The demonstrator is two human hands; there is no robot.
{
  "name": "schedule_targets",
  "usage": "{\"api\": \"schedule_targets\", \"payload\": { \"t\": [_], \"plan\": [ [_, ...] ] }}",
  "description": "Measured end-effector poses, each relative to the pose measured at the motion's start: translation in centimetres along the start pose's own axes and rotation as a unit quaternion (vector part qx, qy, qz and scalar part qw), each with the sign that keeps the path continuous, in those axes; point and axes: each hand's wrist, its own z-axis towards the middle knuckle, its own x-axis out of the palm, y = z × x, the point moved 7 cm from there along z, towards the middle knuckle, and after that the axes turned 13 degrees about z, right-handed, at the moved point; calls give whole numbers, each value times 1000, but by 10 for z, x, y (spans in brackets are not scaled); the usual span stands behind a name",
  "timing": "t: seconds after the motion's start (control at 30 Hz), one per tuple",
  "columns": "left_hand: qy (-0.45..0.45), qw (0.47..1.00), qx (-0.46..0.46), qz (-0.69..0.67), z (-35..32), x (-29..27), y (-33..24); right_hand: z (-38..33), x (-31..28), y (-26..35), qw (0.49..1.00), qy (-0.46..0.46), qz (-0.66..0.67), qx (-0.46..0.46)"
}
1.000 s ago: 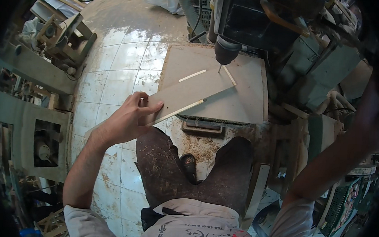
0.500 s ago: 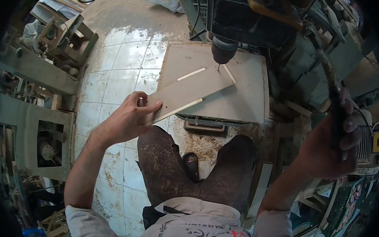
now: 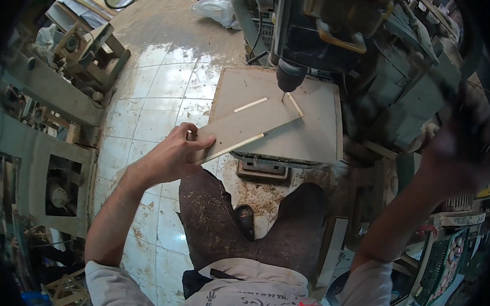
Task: The person drills holes into rectangular wooden planks using a drill press. They position each plank under the drill bit, operate the machine to drill, and then inspect the finished holes before moving to the next piece.
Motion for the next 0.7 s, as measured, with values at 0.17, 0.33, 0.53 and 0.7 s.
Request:
{"api": "schedule_targets", "payload": {
  "t": [0.17, 0.33, 0.53, 0.7],
  "plan": [
    [-5, 1000, 7, 12, 4, 1, -2, 92, -3, -31, 992, -54, -111, -3],
    [-9, 1000, -23, 13, -10, 2, -8, 67, 37, -79, 982, -88, -161, 36],
    [-31, 997, -65, 19, -10, 1, -38, -216, 116, -143, 884, 8, -183, 429],
    [-105, 988, -102, 49, -5, 17, -60, -373, 217, -179, 759, 45, 97, 642]
  ]
}}
